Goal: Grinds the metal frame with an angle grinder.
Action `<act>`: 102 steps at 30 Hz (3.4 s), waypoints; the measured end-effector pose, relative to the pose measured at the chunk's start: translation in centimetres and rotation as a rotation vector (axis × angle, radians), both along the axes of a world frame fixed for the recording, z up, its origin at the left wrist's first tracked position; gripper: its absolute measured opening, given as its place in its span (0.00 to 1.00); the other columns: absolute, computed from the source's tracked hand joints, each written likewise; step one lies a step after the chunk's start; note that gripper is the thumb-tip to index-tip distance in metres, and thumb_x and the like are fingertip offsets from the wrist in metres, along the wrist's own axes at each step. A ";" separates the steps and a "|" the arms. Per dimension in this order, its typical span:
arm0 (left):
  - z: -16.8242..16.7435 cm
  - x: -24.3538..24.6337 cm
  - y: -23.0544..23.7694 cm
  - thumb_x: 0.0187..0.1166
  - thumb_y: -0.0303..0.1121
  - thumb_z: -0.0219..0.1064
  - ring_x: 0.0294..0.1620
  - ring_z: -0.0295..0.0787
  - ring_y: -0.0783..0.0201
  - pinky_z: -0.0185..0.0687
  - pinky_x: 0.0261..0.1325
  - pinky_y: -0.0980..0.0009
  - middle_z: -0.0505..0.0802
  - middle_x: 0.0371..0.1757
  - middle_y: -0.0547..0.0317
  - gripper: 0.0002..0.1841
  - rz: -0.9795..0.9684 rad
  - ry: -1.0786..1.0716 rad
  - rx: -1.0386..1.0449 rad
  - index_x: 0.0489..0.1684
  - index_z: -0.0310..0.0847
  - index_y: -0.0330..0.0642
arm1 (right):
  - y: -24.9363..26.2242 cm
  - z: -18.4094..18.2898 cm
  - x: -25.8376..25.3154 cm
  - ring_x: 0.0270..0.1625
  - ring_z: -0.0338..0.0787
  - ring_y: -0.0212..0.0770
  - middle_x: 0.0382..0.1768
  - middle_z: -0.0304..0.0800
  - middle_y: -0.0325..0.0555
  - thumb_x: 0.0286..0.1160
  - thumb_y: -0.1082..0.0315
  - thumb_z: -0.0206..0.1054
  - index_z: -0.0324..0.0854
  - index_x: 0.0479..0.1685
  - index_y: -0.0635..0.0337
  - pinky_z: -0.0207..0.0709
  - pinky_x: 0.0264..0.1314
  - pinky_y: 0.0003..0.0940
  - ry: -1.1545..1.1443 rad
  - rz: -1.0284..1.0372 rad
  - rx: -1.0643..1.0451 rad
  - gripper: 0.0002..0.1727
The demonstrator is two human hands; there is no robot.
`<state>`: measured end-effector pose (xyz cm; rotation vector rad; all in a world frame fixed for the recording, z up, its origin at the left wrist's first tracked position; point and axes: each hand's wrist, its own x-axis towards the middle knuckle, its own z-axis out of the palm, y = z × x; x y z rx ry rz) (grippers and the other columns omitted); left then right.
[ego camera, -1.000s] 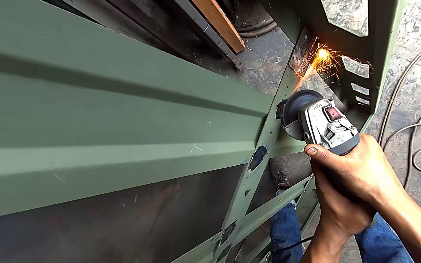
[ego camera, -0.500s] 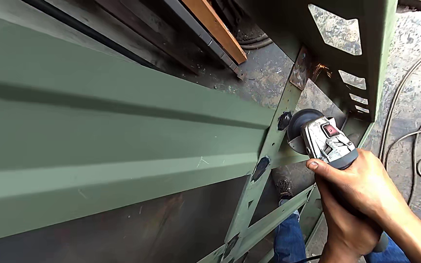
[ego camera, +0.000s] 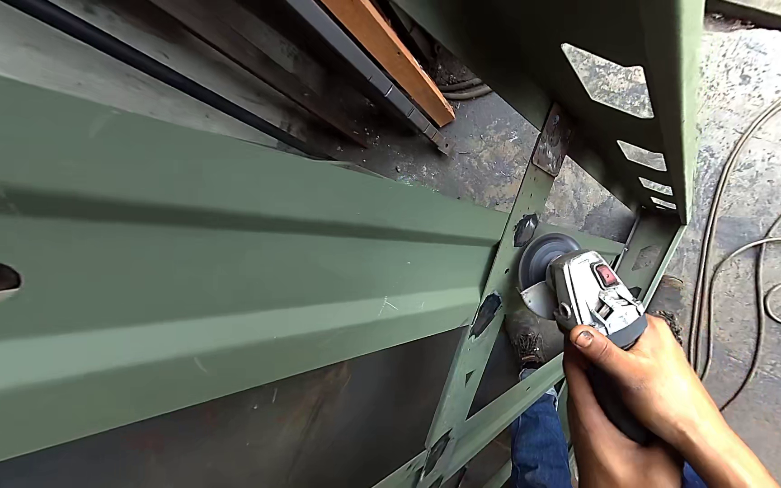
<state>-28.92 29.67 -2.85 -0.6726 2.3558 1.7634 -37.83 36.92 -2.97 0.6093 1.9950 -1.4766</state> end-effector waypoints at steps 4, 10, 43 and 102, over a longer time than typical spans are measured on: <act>2.8 -0.2 -1.3 0.41 0.37 0.83 0.72 0.80 0.59 0.77 0.76 0.66 0.79 0.71 0.28 0.62 -0.012 -0.103 -0.098 0.81 0.49 0.13 | -1.1 1.1 0.2 0.34 0.92 0.29 0.28 0.92 0.29 0.48 0.17 0.72 0.90 0.35 0.40 0.88 0.39 0.35 -0.120 -0.071 -0.207 0.36; 3.6 -1.3 -1.5 0.40 0.38 0.83 0.74 0.79 0.62 0.75 0.77 0.68 0.79 0.74 0.33 0.63 -0.087 -0.234 -0.336 0.84 0.50 0.18 | -1.1 1.3 -1.2 0.32 0.91 0.29 0.24 0.90 0.28 0.55 0.22 0.73 0.89 0.30 0.37 0.87 0.39 0.31 -0.240 -0.085 -0.365 0.29; 2.4 -2.6 -3.4 0.40 0.42 0.82 0.73 0.79 0.63 0.77 0.75 0.68 0.80 0.73 0.34 0.62 -0.213 -0.163 -0.468 0.84 0.52 0.19 | -2.4 -0.5 -1.3 0.25 0.90 0.34 0.21 0.89 0.34 0.53 0.22 0.73 0.90 0.29 0.41 0.85 0.27 0.38 -0.182 -0.221 -0.407 0.31; 2.1 -3.7 -3.6 0.41 0.42 0.83 0.76 0.77 0.64 0.75 0.78 0.68 0.78 0.75 0.36 0.64 -0.249 -0.195 -0.432 0.86 0.49 0.22 | -2.3 -1.0 -2.1 0.23 0.88 0.34 0.18 0.87 0.33 0.47 0.17 0.72 0.87 0.23 0.39 0.83 0.25 0.43 -0.231 -0.210 -0.343 0.35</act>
